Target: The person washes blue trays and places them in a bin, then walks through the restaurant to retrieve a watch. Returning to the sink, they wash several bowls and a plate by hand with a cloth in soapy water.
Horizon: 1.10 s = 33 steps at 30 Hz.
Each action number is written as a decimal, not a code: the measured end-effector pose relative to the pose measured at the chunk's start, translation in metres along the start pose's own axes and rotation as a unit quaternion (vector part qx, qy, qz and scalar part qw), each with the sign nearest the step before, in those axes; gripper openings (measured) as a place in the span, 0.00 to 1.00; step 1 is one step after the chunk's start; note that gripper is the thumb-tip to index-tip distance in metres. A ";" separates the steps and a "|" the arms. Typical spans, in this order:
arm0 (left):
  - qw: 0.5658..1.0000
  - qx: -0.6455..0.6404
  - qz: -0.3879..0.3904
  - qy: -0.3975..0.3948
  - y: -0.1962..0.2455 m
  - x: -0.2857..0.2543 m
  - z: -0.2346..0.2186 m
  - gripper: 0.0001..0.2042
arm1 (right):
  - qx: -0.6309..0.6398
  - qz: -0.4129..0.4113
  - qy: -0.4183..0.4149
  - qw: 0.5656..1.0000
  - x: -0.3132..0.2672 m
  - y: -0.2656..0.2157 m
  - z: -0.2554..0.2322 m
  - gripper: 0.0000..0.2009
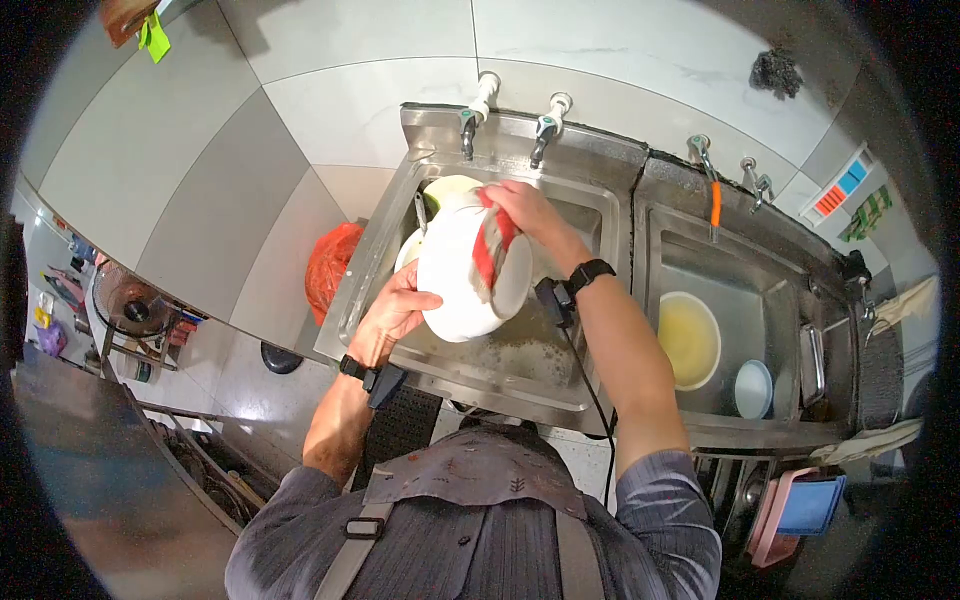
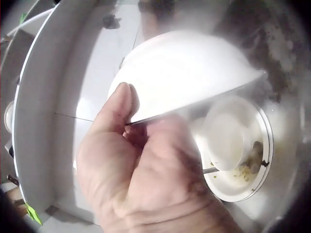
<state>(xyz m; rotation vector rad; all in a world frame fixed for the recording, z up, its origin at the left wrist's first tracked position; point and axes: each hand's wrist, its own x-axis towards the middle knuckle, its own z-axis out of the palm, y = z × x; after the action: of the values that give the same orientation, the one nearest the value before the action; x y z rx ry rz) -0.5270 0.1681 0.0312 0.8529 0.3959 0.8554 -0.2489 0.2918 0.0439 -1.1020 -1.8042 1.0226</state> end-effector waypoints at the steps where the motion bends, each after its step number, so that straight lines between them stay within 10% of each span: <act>1: 1.000 -0.018 0.006 0.005 0.000 -0.003 0.001 0.34 | 0.063 0.088 -0.005 0.994 -0.009 0.008 -0.007 0.16; 6: 0.997 -0.065 0.049 0.011 -0.004 -0.005 -0.009 0.33 | 0.323 0.332 0.065 0.884 -0.063 0.043 0.011 0.24; 10: 0.989 -0.114 0.089 0.030 -0.007 0.003 -0.011 0.32 | 0.506 0.314 0.067 0.800 -0.101 0.096 0.055 0.23; 12: 0.985 -0.126 0.110 0.049 -0.013 0.010 -0.006 0.31 | 0.541 0.366 0.203 0.729 -0.100 0.067 0.085 0.21; 18: 0.966 -0.159 0.164 0.121 -0.034 0.020 0.006 0.27 | 0.404 0.289 0.208 0.843 -0.116 0.002 0.118 0.20; 22: 0.958 -0.152 0.185 0.158 -0.040 0.023 0.011 0.25 | 0.178 0.094 0.306 0.931 -0.124 -0.024 0.152 0.23; 25: 0.957 -0.160 0.194 0.147 -0.045 0.028 0.017 0.25 | -0.071 0.115 0.361 0.923 -0.135 -0.027 0.170 0.26; 27: 0.956 -0.155 0.188 0.163 -0.045 0.025 0.024 0.25 | -0.217 -0.032 0.303 0.927 -0.138 -0.031 0.160 0.27; 33: 0.963 -0.148 0.160 0.161 -0.043 0.012 0.026 0.24 | -0.283 -0.179 0.268 0.903 -0.112 -0.051 0.123 0.23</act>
<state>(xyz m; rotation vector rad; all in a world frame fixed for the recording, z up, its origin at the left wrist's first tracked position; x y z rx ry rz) -0.4827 0.1492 0.0139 0.5039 0.4055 1.3271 -0.3377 0.1444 0.0207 -1.1699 -1.7683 -0.0559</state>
